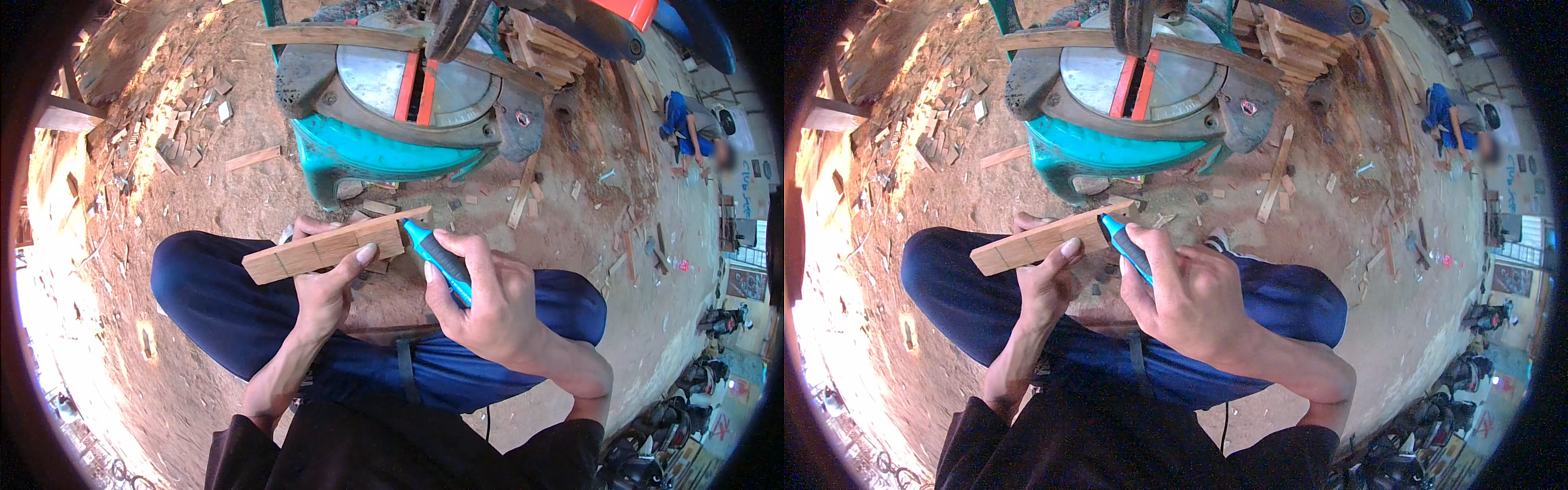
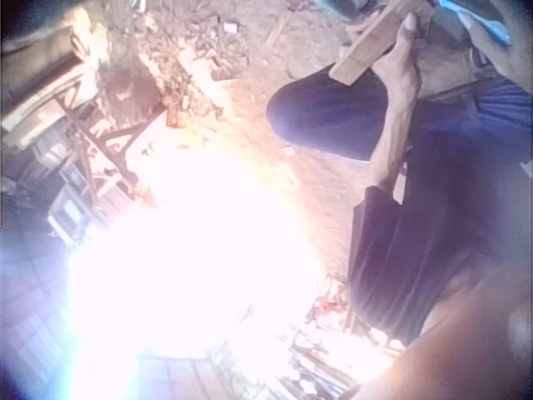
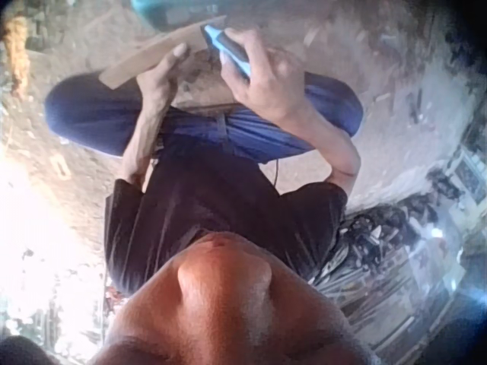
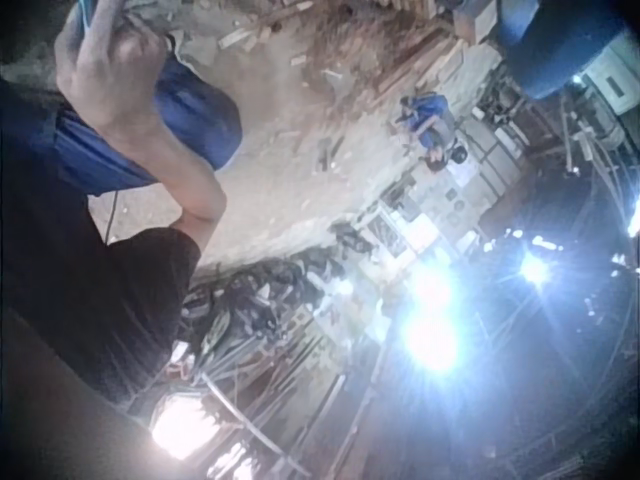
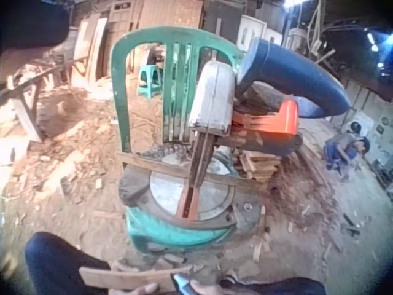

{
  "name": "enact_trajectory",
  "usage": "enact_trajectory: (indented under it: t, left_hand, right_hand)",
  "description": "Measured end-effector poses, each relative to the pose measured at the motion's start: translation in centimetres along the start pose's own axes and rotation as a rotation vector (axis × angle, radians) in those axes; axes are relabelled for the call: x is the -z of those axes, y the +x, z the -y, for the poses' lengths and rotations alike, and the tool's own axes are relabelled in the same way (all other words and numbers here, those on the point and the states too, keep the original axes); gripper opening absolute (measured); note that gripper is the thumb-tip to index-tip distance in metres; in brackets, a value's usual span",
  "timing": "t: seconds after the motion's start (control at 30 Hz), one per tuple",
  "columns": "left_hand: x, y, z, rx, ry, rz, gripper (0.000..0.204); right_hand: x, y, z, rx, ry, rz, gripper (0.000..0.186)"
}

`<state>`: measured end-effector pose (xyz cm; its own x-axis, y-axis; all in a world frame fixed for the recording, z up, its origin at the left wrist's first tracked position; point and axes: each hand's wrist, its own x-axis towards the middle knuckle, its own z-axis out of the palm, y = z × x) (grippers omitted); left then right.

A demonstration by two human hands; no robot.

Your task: The person cuts a piece of wood using a circular saw mounted on a plastic chair, then marks lines on another wooden component with a marker while sitting on the floor.

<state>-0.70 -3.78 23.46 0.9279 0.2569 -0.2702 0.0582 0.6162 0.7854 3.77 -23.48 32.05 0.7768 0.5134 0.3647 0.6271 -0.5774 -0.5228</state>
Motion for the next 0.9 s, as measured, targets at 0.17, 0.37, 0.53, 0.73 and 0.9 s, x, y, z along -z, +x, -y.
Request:
enact_trajectory:
  t: [0.17, 0.37, 0.53, 0.73, 0.9]
  left_hand:
    - [0.2, 0.0, 0.1, 0.032, 0.025, -0.022, 0.048]
    - [-0.1, 0.0, 0.1, -0.009, 0.037, -0.008, 0.048]
    - [0.0, -0.2, 0.0, -0.012, 0.042, -0.013, 0.048]
    - [-0.7, -0.2, -0.2, 0.032, 0.043, -0.032, 0.047]
    - [-0.1, 0.2, -0.4, 0.009, -0.049, -0.043, 0.045]
  right_hand:
    - [0.3, 0.0, 0.1, -0.024, -0.004, 0.059, 0.035]
    - [0.2, -0.1, 0.1, -0.005, -0.007, 0.044, 0.035]
    - [-0.2, -0.1, 0.4, -0.001, -0.024, 0.045, 0.033]
    - [-0.2, 0.2, 1.1, -0.018, -0.125, 0.067, 0.029]
    - [0.2, 0.4, 1.9, -0.010, -0.149, 0.129, 0.028]
